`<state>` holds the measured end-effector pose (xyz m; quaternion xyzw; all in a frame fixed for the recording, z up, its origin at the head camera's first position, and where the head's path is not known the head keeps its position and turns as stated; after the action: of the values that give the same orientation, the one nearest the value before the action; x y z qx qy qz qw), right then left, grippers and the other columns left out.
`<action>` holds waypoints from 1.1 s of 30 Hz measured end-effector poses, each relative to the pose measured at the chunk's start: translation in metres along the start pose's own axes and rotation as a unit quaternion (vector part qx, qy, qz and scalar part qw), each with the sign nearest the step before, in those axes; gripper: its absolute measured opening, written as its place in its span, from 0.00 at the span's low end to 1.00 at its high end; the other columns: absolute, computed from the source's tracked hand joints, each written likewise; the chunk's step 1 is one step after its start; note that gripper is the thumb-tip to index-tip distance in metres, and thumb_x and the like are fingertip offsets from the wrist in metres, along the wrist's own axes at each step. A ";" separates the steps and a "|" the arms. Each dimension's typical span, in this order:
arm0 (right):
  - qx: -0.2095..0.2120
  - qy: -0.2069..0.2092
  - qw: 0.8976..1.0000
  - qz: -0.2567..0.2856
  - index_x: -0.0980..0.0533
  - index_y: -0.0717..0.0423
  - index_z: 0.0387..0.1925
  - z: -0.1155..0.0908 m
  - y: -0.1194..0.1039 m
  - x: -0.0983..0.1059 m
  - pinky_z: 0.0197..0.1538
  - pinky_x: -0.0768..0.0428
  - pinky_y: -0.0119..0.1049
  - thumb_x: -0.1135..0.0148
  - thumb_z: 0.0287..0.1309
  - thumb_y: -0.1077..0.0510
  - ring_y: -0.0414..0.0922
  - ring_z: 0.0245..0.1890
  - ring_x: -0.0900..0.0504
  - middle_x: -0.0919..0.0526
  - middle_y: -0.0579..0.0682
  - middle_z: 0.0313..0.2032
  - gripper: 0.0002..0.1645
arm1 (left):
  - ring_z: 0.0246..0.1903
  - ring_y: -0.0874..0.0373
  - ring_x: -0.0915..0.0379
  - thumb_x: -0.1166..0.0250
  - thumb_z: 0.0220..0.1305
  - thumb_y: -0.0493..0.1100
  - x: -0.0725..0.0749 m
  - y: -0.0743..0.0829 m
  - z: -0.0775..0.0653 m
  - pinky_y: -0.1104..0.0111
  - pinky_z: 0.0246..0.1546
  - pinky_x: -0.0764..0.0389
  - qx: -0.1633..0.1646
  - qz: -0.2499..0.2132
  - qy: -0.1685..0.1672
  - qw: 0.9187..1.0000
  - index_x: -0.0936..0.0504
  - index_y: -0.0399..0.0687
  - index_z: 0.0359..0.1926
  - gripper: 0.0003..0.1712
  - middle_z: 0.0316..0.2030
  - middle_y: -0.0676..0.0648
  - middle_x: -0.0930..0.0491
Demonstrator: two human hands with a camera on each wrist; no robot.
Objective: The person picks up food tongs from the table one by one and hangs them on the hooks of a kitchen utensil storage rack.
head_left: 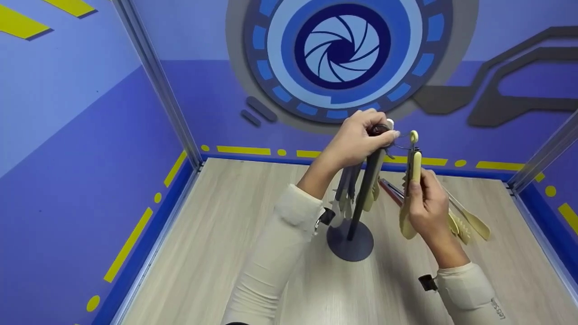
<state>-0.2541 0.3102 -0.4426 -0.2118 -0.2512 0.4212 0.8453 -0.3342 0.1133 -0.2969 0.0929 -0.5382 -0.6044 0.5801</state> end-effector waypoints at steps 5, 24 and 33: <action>-0.001 -0.004 1.000 -0.001 0.20 0.73 0.50 0.002 -0.001 0.000 0.39 0.29 0.18 0.44 0.70 0.75 0.29 0.35 0.28 0.24 0.47 0.36 0.11 | 0.42 0.62 0.38 0.30 0.73 0.49 -0.001 0.000 0.000 0.73 0.44 0.37 -0.002 0.001 -0.003 1.000 0.25 0.55 0.29 0.17 0.33 0.55 0.32; 0.004 -0.022 1.000 -0.015 0.20 0.71 0.54 0.006 -0.004 -0.001 0.38 0.30 0.18 0.43 0.69 0.75 0.29 0.35 0.29 0.22 0.55 0.35 0.15 | 0.41 0.61 0.40 0.29 0.73 0.48 0.000 0.000 0.000 0.72 0.44 0.39 -0.015 0.002 0.003 1.000 0.26 0.55 0.27 0.18 0.32 0.55 0.34; -0.007 -0.013 1.000 -0.016 0.18 0.71 0.55 0.004 -0.002 -0.005 0.36 0.31 0.17 0.41 0.68 0.76 0.29 0.33 0.30 0.24 0.57 0.34 0.16 | 0.41 0.61 0.40 0.29 0.73 0.49 -0.001 0.000 0.000 0.72 0.43 0.39 -0.014 0.007 0.008 1.000 0.24 0.54 0.29 0.16 0.33 0.56 0.33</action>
<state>-0.2578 0.3056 -0.4397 -0.2086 -0.2686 0.4089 0.8468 -0.3340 0.1138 -0.2977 0.0854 -0.5256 -0.6071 0.5897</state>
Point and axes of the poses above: each hand's wrist, its own z-axis towards the middle knuckle, its own x-axis out of the back of the hand, y = z × x, the point moved 3 cm from there along z, towards the middle knuckle
